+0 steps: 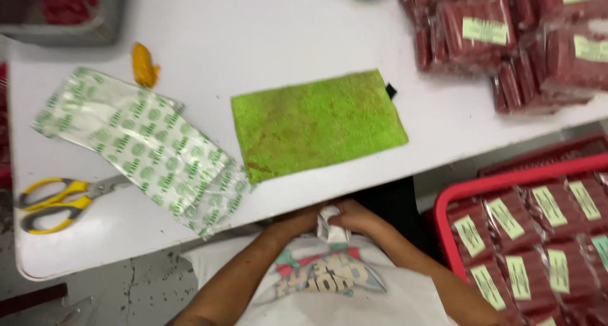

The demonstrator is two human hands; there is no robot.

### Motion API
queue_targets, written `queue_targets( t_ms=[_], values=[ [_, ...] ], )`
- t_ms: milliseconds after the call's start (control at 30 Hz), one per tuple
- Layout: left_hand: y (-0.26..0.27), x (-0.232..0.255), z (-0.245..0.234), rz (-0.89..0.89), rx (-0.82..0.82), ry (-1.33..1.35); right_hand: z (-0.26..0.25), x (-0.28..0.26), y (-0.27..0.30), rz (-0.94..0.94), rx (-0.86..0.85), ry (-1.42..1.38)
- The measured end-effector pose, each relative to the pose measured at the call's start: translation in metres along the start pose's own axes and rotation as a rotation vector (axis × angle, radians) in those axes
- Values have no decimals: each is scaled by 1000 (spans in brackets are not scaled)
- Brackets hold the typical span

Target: Cleaning a work surface with a cloth and sealing small plastic bags of red food items using a heat sealer.

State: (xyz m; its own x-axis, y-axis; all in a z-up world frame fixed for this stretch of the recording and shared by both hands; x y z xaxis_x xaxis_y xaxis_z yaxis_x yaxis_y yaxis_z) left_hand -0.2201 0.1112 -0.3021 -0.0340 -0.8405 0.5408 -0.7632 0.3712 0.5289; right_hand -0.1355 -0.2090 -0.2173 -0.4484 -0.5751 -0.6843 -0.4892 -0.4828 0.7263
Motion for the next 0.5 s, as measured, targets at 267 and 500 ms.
queue_targets(
  t_ms=[267, 500],
  values=[
    [22, -22, -53, -80, 160, -27, -32, 16, 29, -326, 200, -189],
    [51, -7, -132, -4, 135, -139, -35, 46, -10, -359, 243, -772]
  ],
)
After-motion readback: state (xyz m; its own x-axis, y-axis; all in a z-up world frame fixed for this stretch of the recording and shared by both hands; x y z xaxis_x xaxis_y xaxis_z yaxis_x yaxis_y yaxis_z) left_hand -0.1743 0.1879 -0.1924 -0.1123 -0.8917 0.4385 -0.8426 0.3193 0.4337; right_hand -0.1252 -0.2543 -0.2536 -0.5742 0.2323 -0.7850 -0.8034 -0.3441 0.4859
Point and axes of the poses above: each hand's wrist, its own y-axis away from the middle knuckle, its own z-axis out of the palm, x = y × z, the point moved 1 cm from there along -y, towards the middle knuckle, and after that the axes turned 12 degrees about -x, right-handed, at the moved point
